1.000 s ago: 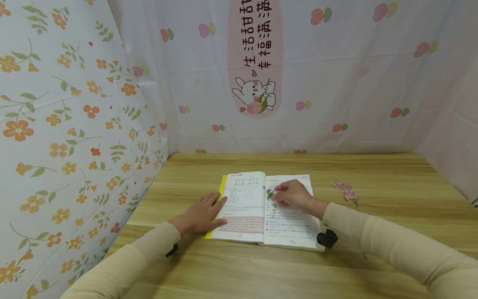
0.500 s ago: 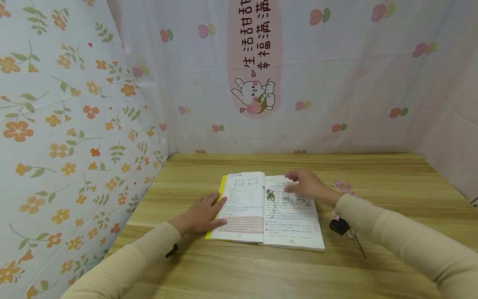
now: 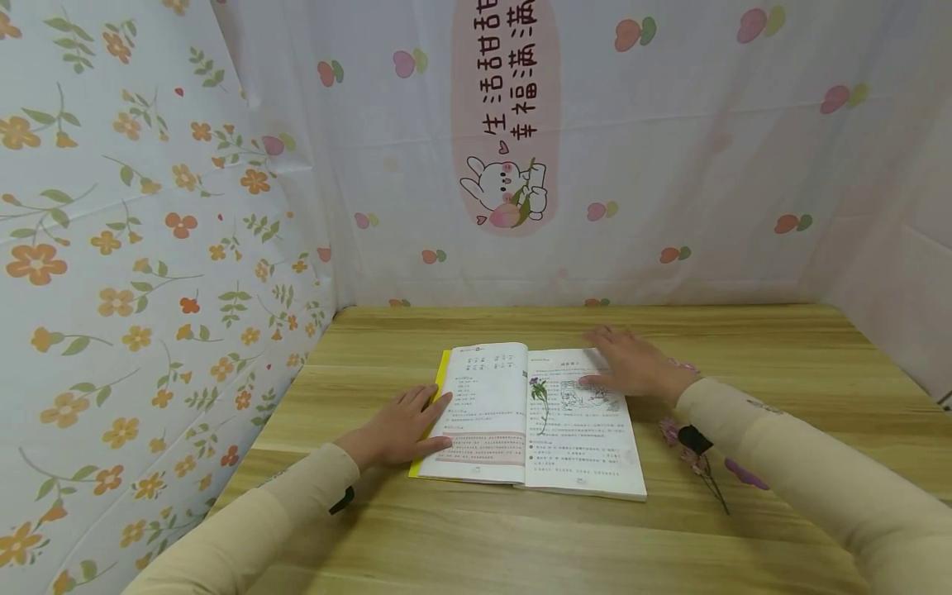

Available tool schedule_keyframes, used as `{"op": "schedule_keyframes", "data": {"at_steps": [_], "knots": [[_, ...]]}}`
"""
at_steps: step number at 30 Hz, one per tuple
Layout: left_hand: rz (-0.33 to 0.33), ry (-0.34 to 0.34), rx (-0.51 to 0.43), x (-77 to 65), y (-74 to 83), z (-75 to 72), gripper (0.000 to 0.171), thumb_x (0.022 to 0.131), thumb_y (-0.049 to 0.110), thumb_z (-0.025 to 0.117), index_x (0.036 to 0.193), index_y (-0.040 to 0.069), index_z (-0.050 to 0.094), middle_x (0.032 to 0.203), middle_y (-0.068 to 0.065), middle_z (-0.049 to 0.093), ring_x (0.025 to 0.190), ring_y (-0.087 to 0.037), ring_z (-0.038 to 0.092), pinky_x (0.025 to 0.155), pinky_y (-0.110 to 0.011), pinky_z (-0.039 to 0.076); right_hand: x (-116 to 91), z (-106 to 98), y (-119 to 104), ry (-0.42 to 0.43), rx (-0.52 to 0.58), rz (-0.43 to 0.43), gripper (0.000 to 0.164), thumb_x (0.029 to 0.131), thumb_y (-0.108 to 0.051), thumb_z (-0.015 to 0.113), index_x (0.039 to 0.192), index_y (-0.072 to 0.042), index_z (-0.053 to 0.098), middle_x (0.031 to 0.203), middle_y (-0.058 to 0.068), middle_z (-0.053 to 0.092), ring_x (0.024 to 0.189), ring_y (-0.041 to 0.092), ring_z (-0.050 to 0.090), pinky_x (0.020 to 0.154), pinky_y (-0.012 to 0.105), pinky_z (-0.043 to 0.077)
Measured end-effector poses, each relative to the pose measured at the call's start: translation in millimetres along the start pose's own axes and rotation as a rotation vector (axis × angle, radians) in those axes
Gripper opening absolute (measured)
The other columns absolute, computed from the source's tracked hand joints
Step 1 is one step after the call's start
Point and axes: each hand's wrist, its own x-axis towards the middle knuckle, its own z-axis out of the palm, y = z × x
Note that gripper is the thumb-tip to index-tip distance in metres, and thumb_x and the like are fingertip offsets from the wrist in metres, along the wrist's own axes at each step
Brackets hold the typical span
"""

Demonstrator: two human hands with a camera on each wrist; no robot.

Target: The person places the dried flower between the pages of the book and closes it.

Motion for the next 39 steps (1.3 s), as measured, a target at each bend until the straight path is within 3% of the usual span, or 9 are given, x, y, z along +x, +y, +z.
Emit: {"op": "schedule_keyframes", "data": {"at_steps": [6, 12, 23, 29, 32, 39], "knots": [[-0.003, -0.003, 0.000, 0.5, -0.1, 0.7, 0.081, 0.096, 0.065, 0.035, 0.155, 0.010, 0.026, 0.153, -0.020, 0.028, 0.139, -0.036, 0.028, 0.109, -0.051, 0.027, 2, 11, 15, -0.059, -0.095, 0.009, 0.103, 0.084, -0.078, 0.046, 0.151, -0.001, 0.030, 0.152, 0.025, 0.028, 0.140, 0.044, 0.021, 0.109, 0.064, 0.007], [-0.002, -0.003, 0.000, 0.9, 0.1, 0.1, 0.080, 0.097, 0.065, 0.035, 0.154, 0.010, 0.026, 0.153, -0.019, 0.028, 0.139, -0.036, 0.028, 0.109, -0.051, 0.026, -3, 12, 17, -0.113, -0.119, 0.023, 0.107, 0.085, -0.078, 0.041, 0.151, 0.003, 0.024, 0.154, 0.026, 0.023, 0.142, 0.045, 0.016, 0.109, 0.065, 0.006], [0.001, -0.006, -0.008, -1.0, 1.5, -2.1, 0.079, 0.097, 0.064, 0.036, 0.154, 0.009, 0.026, 0.153, -0.020, 0.028, 0.139, -0.036, 0.028, 0.109, -0.051, 0.027, -6, 13, 17, -0.135, -0.109, 0.015, 0.103, 0.087, -0.077, 0.040, 0.150, 0.005, 0.028, 0.153, 0.028, 0.025, 0.141, 0.047, 0.017, 0.108, 0.065, 0.004], [-0.002, -0.012, -0.019, -0.3, 2.1, -2.7, 0.079, 0.097, 0.063, 0.037, 0.154, 0.009, 0.026, 0.153, -0.020, 0.027, 0.139, -0.036, 0.027, 0.109, -0.051, 0.027, -5, 12, 17, -0.085, -0.125, 0.026, 0.105, 0.083, -0.079, 0.045, 0.148, 0.003, 0.034, 0.149, 0.028, 0.033, 0.139, 0.047, 0.024, 0.108, 0.065, 0.011], [-0.002, -0.012, -0.016, 0.1, 2.0, -2.7, 0.079, 0.097, 0.063, 0.037, 0.154, 0.009, 0.026, 0.153, -0.020, 0.027, 0.139, -0.036, 0.028, 0.108, -0.051, 0.028, -3, 10, 15, -0.034, -0.083, 0.046, 0.101, 0.082, -0.078, 0.050, 0.144, 0.002, 0.041, 0.144, 0.027, 0.041, 0.135, 0.046, 0.032, 0.107, 0.064, 0.017], [-0.005, -0.022, -0.012, 0.3, 2.7, -3.4, 0.080, 0.097, 0.064, 0.036, 0.155, 0.010, 0.026, 0.153, -0.020, 0.027, 0.139, -0.035, 0.027, 0.109, -0.050, 0.027, -1, 0, 5, 0.040, 0.180, 0.133, 0.084, 0.091, -0.066, 0.049, 0.137, 0.005, 0.050, 0.136, 0.025, 0.052, 0.126, 0.044, 0.045, 0.101, 0.058, 0.034]]}}
